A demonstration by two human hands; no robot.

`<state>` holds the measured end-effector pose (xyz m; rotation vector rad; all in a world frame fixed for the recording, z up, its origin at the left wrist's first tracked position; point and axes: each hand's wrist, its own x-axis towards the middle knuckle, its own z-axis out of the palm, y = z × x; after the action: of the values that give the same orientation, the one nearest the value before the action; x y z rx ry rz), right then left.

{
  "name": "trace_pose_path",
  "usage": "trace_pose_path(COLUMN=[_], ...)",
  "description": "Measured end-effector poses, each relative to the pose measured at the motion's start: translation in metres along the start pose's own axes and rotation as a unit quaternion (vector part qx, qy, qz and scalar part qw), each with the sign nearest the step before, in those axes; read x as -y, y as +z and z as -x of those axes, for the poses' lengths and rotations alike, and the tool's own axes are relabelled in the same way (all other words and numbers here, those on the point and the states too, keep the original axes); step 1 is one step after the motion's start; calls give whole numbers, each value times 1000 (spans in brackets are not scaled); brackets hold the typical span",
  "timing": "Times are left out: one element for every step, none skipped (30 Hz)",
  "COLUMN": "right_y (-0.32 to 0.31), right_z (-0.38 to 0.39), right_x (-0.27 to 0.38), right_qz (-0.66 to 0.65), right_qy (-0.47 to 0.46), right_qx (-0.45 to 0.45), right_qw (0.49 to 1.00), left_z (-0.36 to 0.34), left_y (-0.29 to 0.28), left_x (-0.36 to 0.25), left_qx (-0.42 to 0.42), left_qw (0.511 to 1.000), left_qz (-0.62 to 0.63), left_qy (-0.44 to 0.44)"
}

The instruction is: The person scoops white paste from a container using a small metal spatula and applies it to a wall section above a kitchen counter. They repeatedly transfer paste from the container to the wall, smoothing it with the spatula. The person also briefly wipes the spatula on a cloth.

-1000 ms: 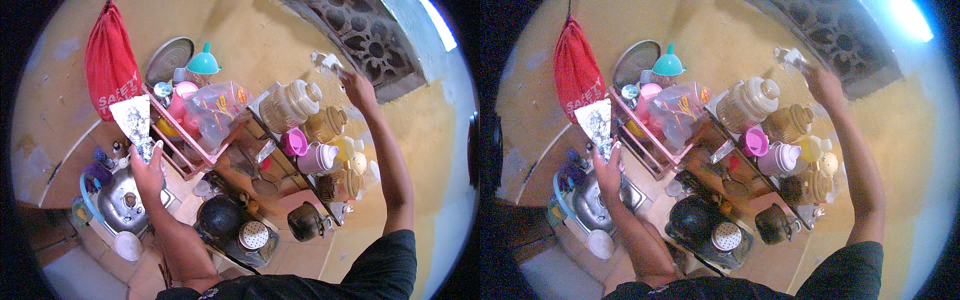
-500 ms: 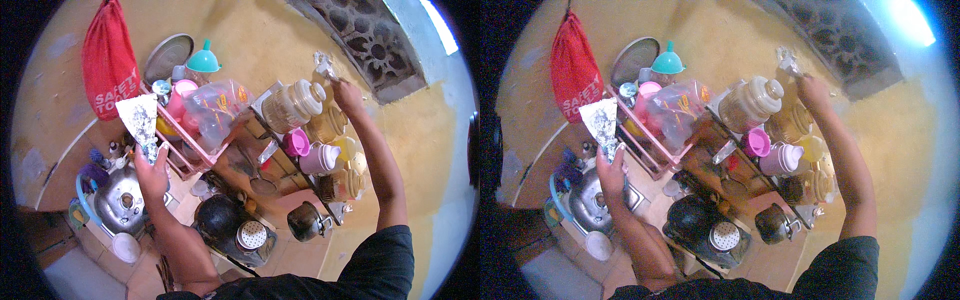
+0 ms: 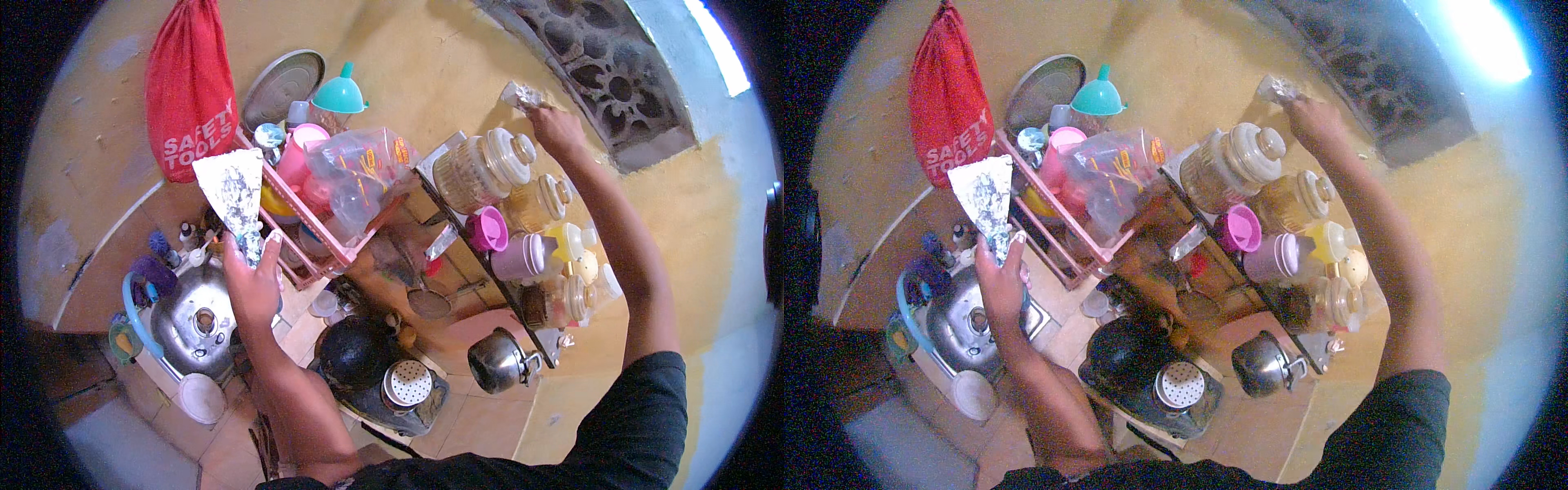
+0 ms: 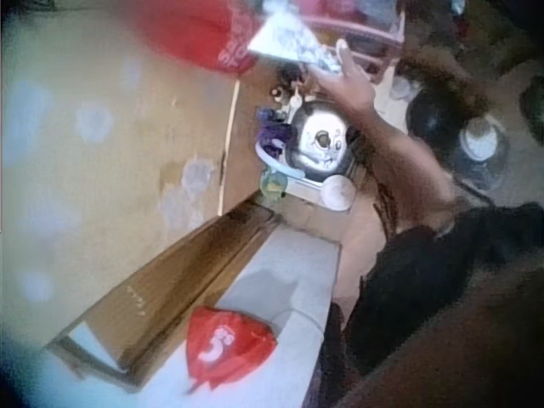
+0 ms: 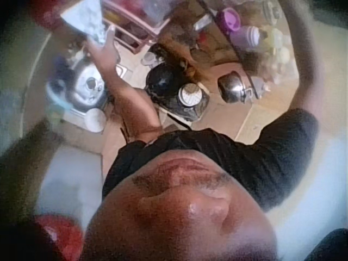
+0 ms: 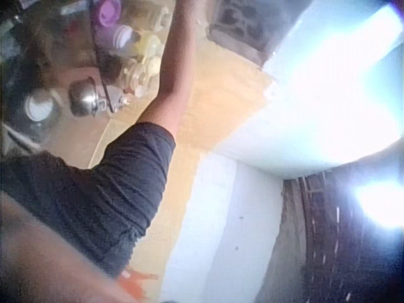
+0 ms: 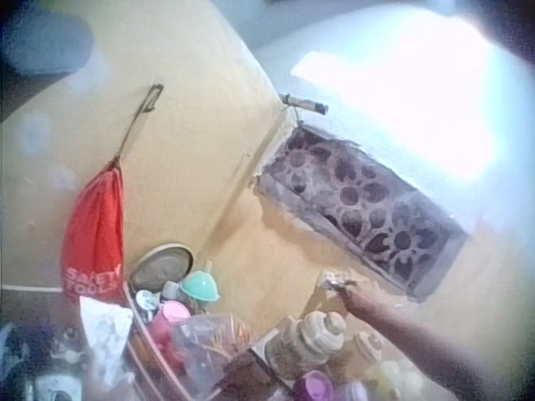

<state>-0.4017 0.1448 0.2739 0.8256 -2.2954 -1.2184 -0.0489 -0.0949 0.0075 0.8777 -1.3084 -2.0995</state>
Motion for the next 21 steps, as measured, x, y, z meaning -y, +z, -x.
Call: trace_pose_path(right_y=[4,3,0,-4,-5,-5,-3,4,1,-4,-9,-17,-26,-34,-27,-10,-13,-19,-28,-36,-39], right_z=[-1,-1,1,6,15,24,30,31,37,49,60,70,80,90,99,108,103,107,100,99,98], right_x=[-3,-2,-1,0,-1,-3,-6,-22,-27,-28,-28,-26,-24,-29,-42,-55,-50,-45,-40,-33,-28], right_qz=[6,11,16,3,-9,-22,-34,-14,-15,-16,-17,-33,-49,-58,-85,-112,-151,-189,-215,-238,-261], right_qy=[7,13,20,37,34,31,28,60,58,55,53,80,107,136,132,128,116,120,112,106,101], right_qx=[-7,-13,-19,-34,-39,-44,-50,-2,6,12,18,46,73,107,89,71,43,23,-12,-41,-69], right_qw=[1000,1000,999,999,999,998,998,998,998,998,998,995,990,983,984,983,981,974,970,965,958], left_z=[-6,-13,-16,-17,-12,-10,-11,-12,-15,-14,-12,-10,-11,-10,-10,-4,-4,-3,-4,-6,-5], left_y=[4,6,5,6,11,13,14,17,15,10,6,1,-5,-10,-8,-5,-6,-8,-8,-10,-11], left_x=[12,25,33,39,31,27,31,35,35,29,22,16,12,10,8,1,-3,-5,-5,-4,-4], left_qx=[-3,-7,-1,4,18,31,32,37,36,32,28,22,4,-6,-10,8,0,-9,-18,-12,-9], left_qw=[999,997,997,997,999,999,998,997,995,997,997,998,998,998,998,999,998,997,996,997,998], left_qz=[11,19,17,15,3,-9,-9,-2,0,-16,-33,-49,-41,-29,-13,-3,-11,-19,-27,-27,-28], left_qy=[34,68,72,76,50,24,45,66,91,75,58,41,53,59,64,49,59,68,77,75,62])
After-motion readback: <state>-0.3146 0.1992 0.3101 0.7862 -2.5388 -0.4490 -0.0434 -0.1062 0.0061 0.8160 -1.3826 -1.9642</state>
